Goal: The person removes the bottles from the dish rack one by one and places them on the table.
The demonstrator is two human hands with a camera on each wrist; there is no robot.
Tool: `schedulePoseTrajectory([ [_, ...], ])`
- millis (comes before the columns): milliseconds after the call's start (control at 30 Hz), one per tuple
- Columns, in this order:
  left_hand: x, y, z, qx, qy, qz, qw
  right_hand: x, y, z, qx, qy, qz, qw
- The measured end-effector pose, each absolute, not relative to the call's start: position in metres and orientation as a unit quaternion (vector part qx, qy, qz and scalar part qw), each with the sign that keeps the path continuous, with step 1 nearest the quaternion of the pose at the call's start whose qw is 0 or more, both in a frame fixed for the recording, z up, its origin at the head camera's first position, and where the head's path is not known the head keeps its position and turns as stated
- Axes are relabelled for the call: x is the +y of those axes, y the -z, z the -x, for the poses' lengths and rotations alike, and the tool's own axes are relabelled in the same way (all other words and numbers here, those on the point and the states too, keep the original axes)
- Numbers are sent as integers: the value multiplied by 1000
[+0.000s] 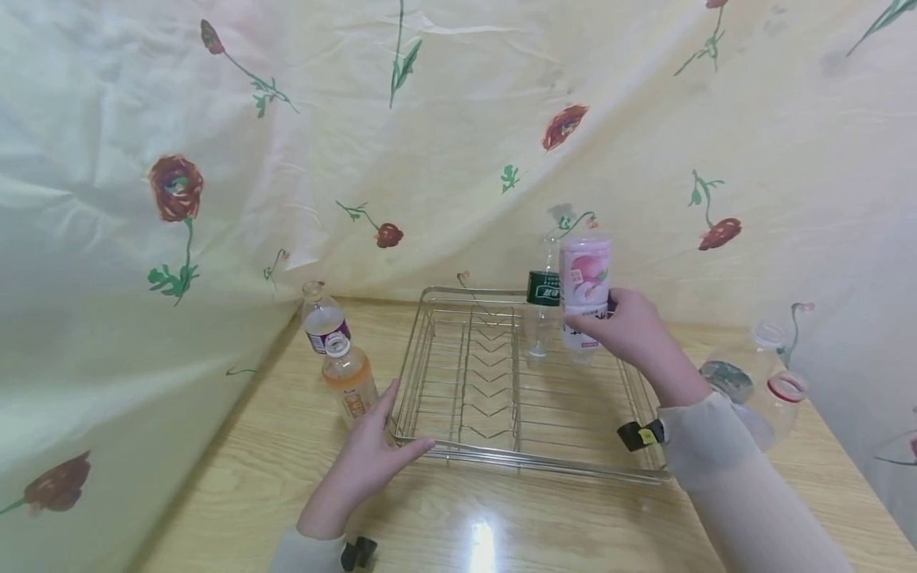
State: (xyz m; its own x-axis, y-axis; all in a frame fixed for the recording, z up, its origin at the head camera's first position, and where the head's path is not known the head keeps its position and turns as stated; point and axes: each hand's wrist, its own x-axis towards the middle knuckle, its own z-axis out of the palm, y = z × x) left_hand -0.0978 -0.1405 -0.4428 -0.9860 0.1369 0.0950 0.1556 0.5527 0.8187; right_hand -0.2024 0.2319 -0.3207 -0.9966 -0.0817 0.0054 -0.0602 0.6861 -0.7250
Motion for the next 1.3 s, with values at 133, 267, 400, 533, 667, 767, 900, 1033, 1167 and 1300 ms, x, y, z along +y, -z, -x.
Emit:
schedulePoseTrajectory([
  [133,-140,442,98,-879,469,81,8,230,318,195,916,398,42,16],
  [267,-140,442,98,-878,472,82,8,229,317,189,914,402,47,12],
  [400,-140,441,98,-878,472,84,9,228,317,184,918,393,54,0],
  [533,-139,441,98,-878,471,84,11,227,319,181,919,390,60,-5],
  [667,-139,441,98,-877,474,83,12,227,320,178,914,401,62,-6],
  [767,-138,441,98,-875,477,80,9,227,320,174,913,403,66,-14],
  [900,-138,439,97,-874,481,75,4,226,318,169,917,392,72,-30],
  [1033,-139,438,97,-873,482,72,2,222,314,162,923,376,75,-44],
  [1167,-139,437,97,-872,484,70,-2,218,311,156,923,372,83,-55],
  [1300,-139,434,96,-875,479,67,-6,216,310,152,923,367,93,-64],
])
